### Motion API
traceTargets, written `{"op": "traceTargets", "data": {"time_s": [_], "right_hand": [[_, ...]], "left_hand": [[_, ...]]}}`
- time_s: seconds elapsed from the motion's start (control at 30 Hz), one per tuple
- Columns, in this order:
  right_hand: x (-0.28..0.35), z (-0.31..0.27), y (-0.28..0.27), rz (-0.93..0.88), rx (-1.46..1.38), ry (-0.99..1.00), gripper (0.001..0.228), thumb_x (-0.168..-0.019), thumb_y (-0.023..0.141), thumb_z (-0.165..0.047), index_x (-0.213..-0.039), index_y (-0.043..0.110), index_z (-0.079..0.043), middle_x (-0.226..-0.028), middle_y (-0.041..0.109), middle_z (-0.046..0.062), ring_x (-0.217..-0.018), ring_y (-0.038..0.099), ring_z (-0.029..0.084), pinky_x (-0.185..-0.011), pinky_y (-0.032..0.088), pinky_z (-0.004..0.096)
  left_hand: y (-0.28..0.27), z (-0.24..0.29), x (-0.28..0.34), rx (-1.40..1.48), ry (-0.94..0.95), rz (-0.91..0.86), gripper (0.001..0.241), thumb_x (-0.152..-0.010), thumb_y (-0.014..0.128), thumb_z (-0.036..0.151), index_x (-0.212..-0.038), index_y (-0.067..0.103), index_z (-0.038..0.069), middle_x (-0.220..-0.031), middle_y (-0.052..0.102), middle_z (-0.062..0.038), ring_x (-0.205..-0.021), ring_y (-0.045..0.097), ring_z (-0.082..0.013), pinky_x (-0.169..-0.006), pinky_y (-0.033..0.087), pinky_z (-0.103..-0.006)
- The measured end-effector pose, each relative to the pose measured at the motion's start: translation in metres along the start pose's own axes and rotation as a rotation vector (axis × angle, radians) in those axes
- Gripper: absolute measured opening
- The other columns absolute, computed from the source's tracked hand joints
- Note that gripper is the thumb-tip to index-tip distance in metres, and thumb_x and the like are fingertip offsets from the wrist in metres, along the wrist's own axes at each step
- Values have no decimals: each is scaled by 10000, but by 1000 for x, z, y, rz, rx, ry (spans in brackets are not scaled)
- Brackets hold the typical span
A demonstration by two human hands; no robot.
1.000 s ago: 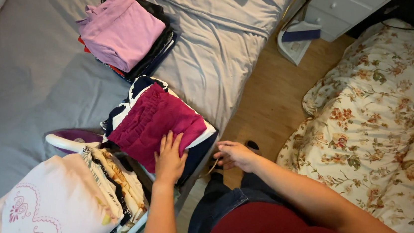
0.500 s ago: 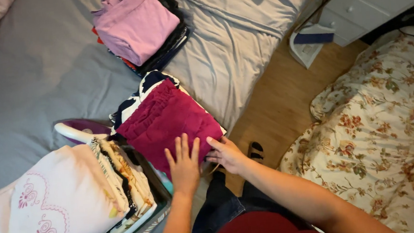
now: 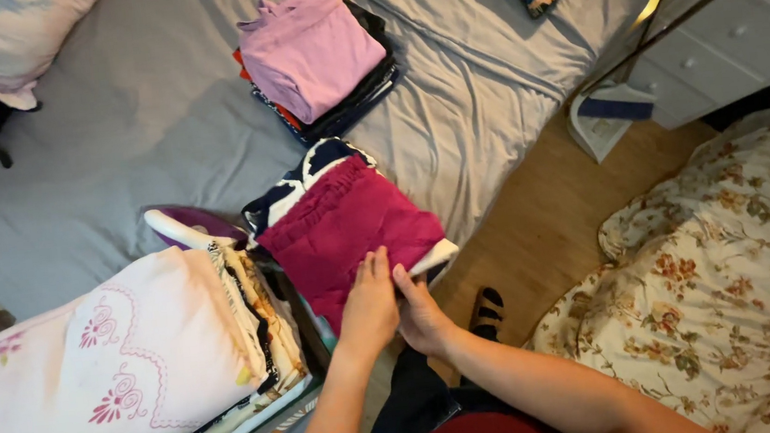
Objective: The person folds various garments, including a yellow shirt, a checkered shirt, a white shirt, and several t-shirts, by hand. They move between a bed and a dark wooden chest, stacking the folded clothes neatly on the chest.
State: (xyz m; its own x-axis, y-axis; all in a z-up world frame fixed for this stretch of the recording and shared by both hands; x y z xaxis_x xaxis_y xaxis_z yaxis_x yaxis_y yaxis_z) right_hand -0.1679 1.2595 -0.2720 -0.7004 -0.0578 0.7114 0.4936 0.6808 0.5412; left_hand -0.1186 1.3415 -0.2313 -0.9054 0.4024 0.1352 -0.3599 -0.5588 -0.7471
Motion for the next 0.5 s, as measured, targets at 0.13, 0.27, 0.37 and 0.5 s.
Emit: {"op": "traceTargets", "data": {"time_s": [0.13, 0.27, 0.37, 0.5], "right_hand": [[-7, 10, 8, -264, -248, 91, 622, -911, 660, -622, -1317, 574, -158, -1233, 659, 54, -1158, 603, 238, -986, 534, 410], [-5, 9, 8, -274, -371, 113, 443, -968, 624, -570, -1097, 605, -146, -1011, 670, 68, -943, 641, 248, -876, 536, 418], [-2, 5, 0, -181, -364, 113, 390, -959, 600, -517, -1095, 626, -153, -1028, 679, 70, -965, 645, 262, -901, 540, 429], [-10, 1, -20, -112, -298, 160, 455, -933, 585, -543, -1110, 642, -128, -1055, 693, 114, -984, 649, 297, -930, 524, 453]], "left_hand": [[8, 23, 8, -179, 49, -108, 654, -872, 577, 22, -1485, 366, -56, -1514, 420, -331, -1393, 433, -487, -1084, 438, -523], [0, 45, 16, -266, 37, -192, 615, -866, 596, 41, -1442, 407, -64, -1521, 406, -320, -1401, 419, -479, -1053, 438, -591], [-4, 53, 17, -232, 23, -223, 622, -865, 592, 38, -1451, 409, -61, -1524, 395, -317, -1401, 413, -481, -1054, 438, -592], [-3, 40, 23, -143, 109, -144, 610, -852, 607, 22, -1436, 453, -68, -1498, 430, -327, -1379, 432, -488, -1076, 434, -564]]}}
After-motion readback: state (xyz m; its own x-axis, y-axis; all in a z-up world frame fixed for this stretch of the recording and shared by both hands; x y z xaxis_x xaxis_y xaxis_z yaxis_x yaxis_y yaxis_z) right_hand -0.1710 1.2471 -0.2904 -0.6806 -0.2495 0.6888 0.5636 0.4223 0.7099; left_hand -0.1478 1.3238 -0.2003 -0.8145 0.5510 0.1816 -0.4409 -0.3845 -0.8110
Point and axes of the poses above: each hand's wrist, its own x-axis away from the middle knuckle, its own y-axis out of the palm, z = x × y, the point moved 6 cm from there along -x, towards the middle knuckle
